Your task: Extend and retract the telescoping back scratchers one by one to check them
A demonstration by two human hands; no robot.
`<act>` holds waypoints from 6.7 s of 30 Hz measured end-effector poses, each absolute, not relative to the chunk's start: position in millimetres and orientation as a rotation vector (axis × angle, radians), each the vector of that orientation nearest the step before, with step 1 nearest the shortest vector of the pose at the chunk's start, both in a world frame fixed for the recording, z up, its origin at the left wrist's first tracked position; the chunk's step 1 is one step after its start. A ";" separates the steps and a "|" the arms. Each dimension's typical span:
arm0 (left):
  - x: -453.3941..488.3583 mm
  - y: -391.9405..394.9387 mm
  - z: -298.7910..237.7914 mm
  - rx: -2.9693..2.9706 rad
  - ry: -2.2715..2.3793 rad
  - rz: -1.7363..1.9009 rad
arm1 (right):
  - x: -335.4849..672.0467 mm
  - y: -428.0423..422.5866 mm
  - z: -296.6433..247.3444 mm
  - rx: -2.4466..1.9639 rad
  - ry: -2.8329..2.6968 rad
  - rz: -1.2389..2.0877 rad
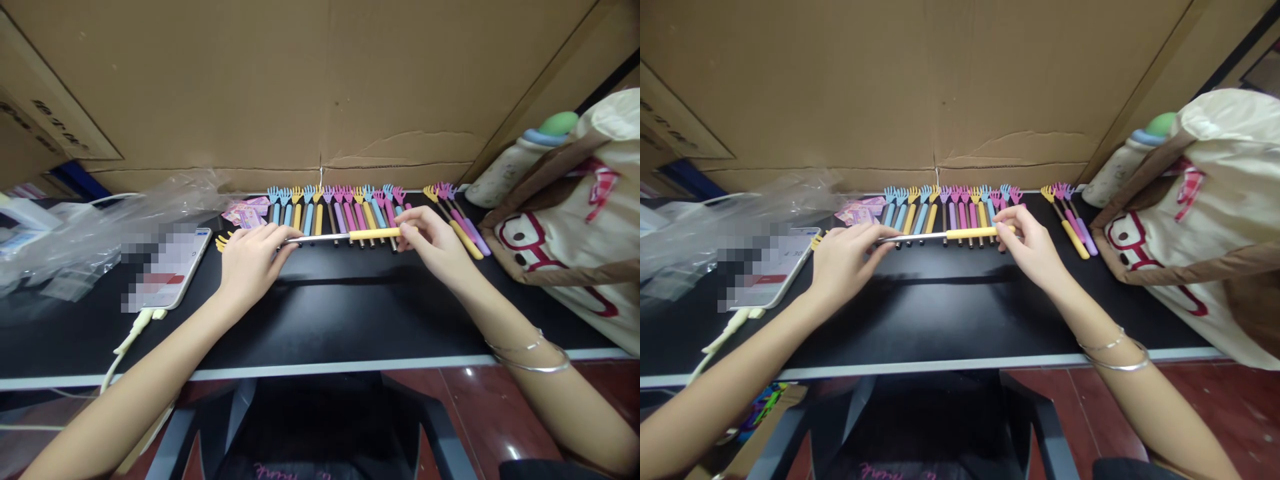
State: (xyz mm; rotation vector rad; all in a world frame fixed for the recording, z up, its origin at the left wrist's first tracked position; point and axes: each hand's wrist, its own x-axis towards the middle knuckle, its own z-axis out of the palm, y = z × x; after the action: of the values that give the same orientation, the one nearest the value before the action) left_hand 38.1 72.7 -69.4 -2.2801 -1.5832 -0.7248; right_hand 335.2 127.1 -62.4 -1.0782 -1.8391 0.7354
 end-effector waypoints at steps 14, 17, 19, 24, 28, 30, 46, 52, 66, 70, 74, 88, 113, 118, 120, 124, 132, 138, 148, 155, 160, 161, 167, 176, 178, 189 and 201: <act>33.7 74.7 -71.3 -2.293 -1.575 -0.663 | 343.9 127.8 -62.7 -1.083 -2.095 0.773; 34.0 74.5 -71.2 -2.291 -1.564 -0.675 | 344.2 128.2 -62.4 -1.050 -2.096 0.820; 34.0 74.4 -70.8 -2.295 -1.560 -0.679 | 343.6 127.9 -61.2 -1.033 -2.085 0.869; 34.0 73.3 -69.4 -2.307 -1.547 -0.694 | 343.2 126.6 -57.8 -1.024 -2.015 1.024; 34.4 71.9 -68.9 -2.295 -1.510 -0.733 | 343.7 125.1 -55.9 -1.037 -1.931 1.149; 34.6 71.8 -69.5 -2.291 -1.484 -0.742 | 343.5 124.6 -55.7 -1.049 -1.906 1.174; 36.4 74.8 -72.0 -2.321 -1.508 -0.678 | 338.6 123.8 -53.4 -1.058 -2.186 0.397; 33.4 80.9 -76.1 -2.298 -1.630 -0.532 | 350.5 129.8 -48.7 -1.034 -2.070 0.160; 22.4 81.2 -67.8 -2.148 -1.409 -0.719 | 350.7 131.7 -52.1 -1.068 -2.200 0.167; 16.6 85.0 -66.4 -2.138 -1.338 -0.739 | 350.9 129.6 -48.2 -1.057 -2.189 0.267; 9.4 90.0 -64.9 -2.145 -1.260 -0.717 | 349.3 125.3 -43.8 -1.072 -2.222 0.388; 8.8 86.6 -60.0 -2.237 -1.318 -0.610 | 360.7 128.1 -41.4 -1.139 -2.344 1.049; 8.6 87.6 -65.3 -2.272 -1.353 -0.607 | 343.6 123.2 -52.3 -1.104 -2.151 0.516; 11.0 86.0 -63.2 -2.252 -1.321 -0.663 | 343.5 122.6 -49.5 -1.147 -2.146 0.497; 11.7 84.9 -62.3 -2.244 -1.301 -0.676 | 344.9 122.8 -47.4 -1.146 -2.168 0.455; 12.2 82.7 -60.9 -2.229 -1.316 -0.660 | 349.1 125.8 -45.7 -1.159 -2.223 0.445; 13.4 78.9 -59.6 -2.214 -1.307 -0.583 | 352.6 128.9 -45.4 -1.165 -2.346 0.737; 13.2 78.0 -61.0 -2.208 -1.284 -0.597 | 351.5 128.9 -46.9 -1.192 -2.327 0.691; 15.2 80.1 -63.5 -2.263 -1.274 -0.547 | 347.4 126.0 -47.8 -1.234 -2.284 0.543; 15.9 81.5 -64.2 -2.250 -1.221 -0.558 | 347.2 124.9 -49.1 -1.301 -2.289 0.534; 16.2 81.3 -64.1 -2.252 -1.214 -0.559 | 347.5 124.4 -49.3 -1.322 -2.302 0.519; 16.2 81.2 -64.1 -2.254 -1.215 -0.556 | 347.2 124.1 -49.0 -1.324 -2.303 0.514; 15.5 81.5 -65.3 -2.274 -1.244 -0.538 | 347.3 122.8 -49.2 -1.356 -2.310 0.457; 17.1 82.8 -67.4 -2.362 -1.335 -0.472 | 350.7 125.4 -52.8 -1.266 -2.302 0.394; 16.7 83.1 -68.0 -2.372 -1.345 -0.474 | 350.2 125.0 -50.1 -1.217 -2.309 0.344; 10.1 84.0 -64.4 -2.386 -1.388 -0.505 | 349.1 126.7 -58.7 -1.105 -2.337 0.219; 12.7 83.1 -63.9 -2.430 -1.433 -0.432 | 347.5 124.9 -65.7 -1.161 -2.436 0.016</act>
State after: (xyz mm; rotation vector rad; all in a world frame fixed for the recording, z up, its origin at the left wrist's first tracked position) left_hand 12.7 83.1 -63.9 -2.4304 -1.4331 -0.4324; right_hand 347.5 124.9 -65.7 -1.1613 -2.4360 0.0160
